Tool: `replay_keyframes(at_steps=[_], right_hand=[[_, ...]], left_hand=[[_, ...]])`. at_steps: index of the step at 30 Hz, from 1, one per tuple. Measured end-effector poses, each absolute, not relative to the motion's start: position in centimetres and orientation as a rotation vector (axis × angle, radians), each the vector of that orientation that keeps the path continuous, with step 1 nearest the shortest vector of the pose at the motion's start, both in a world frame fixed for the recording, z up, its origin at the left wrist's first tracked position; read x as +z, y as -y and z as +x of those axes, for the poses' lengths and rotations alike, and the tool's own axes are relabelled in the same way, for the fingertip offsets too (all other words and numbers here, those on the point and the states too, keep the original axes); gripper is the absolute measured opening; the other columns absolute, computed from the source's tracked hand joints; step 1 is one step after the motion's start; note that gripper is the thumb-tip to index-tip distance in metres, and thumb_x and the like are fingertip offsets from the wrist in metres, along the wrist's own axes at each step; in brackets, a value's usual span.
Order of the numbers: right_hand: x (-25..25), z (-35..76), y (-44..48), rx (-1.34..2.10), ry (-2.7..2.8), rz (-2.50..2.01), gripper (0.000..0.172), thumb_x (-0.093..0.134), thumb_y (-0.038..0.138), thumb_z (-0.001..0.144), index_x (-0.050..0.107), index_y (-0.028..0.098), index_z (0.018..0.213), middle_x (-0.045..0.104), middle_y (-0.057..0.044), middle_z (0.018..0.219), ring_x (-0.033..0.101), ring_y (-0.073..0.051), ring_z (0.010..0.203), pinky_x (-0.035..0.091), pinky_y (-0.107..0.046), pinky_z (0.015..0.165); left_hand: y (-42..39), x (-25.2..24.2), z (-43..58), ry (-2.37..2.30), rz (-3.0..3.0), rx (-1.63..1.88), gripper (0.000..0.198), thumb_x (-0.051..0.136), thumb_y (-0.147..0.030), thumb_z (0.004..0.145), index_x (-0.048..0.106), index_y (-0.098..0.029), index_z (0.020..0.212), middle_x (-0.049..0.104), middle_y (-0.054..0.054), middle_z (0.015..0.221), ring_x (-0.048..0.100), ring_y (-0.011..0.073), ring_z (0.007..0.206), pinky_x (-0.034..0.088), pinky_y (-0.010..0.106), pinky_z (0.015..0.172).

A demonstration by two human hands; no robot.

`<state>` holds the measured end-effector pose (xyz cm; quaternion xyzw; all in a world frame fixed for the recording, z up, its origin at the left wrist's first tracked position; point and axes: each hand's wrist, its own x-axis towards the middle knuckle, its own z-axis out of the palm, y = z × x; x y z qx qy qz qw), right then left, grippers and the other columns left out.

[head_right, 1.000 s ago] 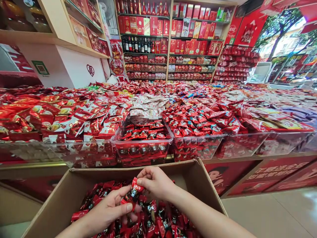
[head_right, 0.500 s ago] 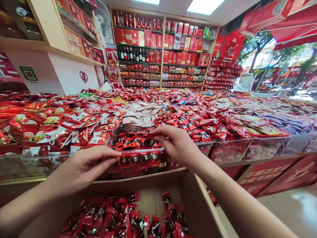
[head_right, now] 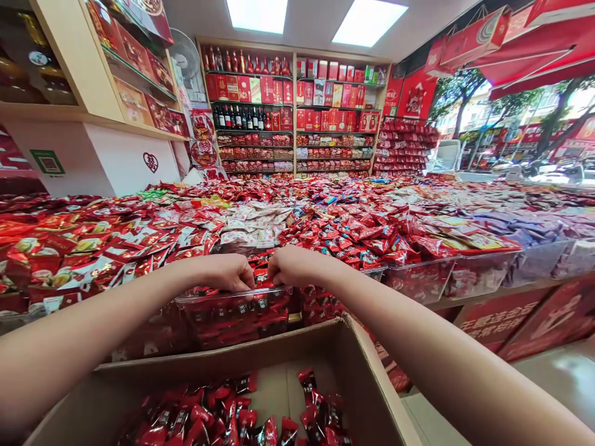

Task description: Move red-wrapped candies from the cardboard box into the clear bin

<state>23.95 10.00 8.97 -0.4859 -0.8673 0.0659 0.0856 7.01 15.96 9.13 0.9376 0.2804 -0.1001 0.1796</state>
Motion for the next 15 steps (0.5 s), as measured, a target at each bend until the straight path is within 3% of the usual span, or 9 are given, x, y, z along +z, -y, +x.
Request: replay_keyframes(at_steps=[9, 15], right_hand=[[9.6, 22.8, -11.2, 0.243, 2.775, -1.653, 0.019, 0.055, 0.01, 0.057, 0.068, 0.016, 0.07, 0.054, 0.004, 0.046, 0.044, -0.005, 0.041, 0.03, -0.015, 0.041], [9.8, 22.7, -11.2, 0.368, 2.725, -1.672, 0.012, 0.058, 0.007, 0.051, 0.067, 0.014, 0.055, 0.047, 0.006, 0.035, 0.039, -0.004, 0.034, 0.031, -0.017, 0.041]], left_hand=[[-15.3, 9.5, 7.7, -0.849, 2.747, -0.349, 0.016, 0.054, -0.024, 0.066, 0.058, -0.016, 0.054, 0.043, -0.007, 0.043, 0.035, 0.01, 0.042, 0.024, 0.02, 0.038], [-15.3, 9.4, 7.8, -0.895, 2.776, -0.35, 0.016, 0.052, -0.022, 0.066, 0.057, -0.016, 0.053, 0.046, -0.006, 0.044, 0.037, 0.0098, 0.041, 0.023, 0.02, 0.037]])
